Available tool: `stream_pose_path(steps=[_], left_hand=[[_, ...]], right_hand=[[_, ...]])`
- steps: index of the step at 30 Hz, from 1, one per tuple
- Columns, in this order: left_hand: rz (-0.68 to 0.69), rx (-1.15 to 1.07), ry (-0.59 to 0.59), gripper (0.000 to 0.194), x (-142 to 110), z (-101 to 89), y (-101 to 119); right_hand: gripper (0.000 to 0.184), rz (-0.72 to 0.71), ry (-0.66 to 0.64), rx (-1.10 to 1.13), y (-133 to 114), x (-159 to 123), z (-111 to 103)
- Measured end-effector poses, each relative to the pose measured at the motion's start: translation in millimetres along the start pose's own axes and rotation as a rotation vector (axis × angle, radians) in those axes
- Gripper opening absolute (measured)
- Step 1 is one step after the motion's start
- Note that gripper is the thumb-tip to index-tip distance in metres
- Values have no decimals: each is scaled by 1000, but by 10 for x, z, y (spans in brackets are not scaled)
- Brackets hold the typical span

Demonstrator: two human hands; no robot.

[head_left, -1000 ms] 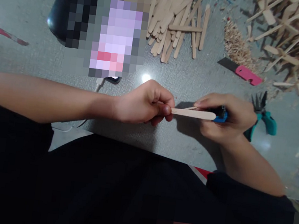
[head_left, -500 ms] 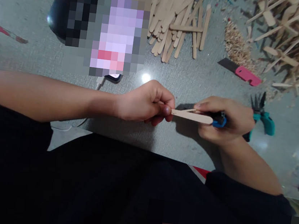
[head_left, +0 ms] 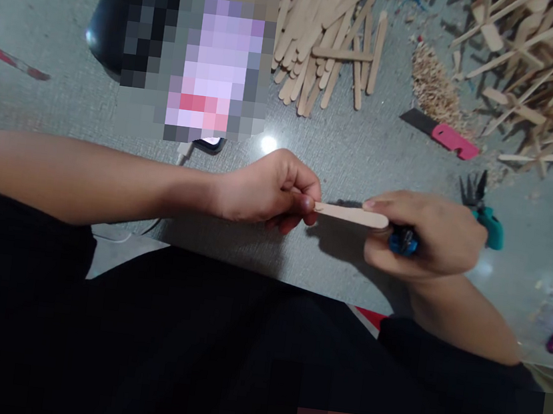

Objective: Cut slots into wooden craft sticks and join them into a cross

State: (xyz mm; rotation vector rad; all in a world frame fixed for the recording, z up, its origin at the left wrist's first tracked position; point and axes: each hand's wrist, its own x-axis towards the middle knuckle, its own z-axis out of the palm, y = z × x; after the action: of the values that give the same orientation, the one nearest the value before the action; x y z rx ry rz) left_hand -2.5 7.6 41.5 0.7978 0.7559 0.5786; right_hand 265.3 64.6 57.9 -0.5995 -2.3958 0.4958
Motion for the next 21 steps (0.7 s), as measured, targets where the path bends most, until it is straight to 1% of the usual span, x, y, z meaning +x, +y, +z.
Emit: stream_pose_path(steps=[1,3,5,8,13,17,19,21], left_hand=[[5,-5,-1,22,-1,-1,-4],[16,-21,-3,22,-3,-1,-15],[23,-37,-10,21,-6,1,-26],[16,-44,-25,20,-10,3,-32],[-3,-27,-20,21,-13,5,-17],[-5,-24,-10,22,-16,13,-10],[-12,-14,-9,22,-19,18,-10],[-25,5,-8,22,-20,19,-11]], right_hand=[[26,-81,33,-14,-10,-1,22],[24,-90,106,8,-33,1,87],[21,-45,123,59,-54,5,145],[24,-47,106,66,-66,10,158],[26,-133,62,-23,-48,1,81],[30,-99,94,16,-48,-14,117],[28,-94,109,61,-63,-14,147],[25,-91,90,76,-92,-6,163]])
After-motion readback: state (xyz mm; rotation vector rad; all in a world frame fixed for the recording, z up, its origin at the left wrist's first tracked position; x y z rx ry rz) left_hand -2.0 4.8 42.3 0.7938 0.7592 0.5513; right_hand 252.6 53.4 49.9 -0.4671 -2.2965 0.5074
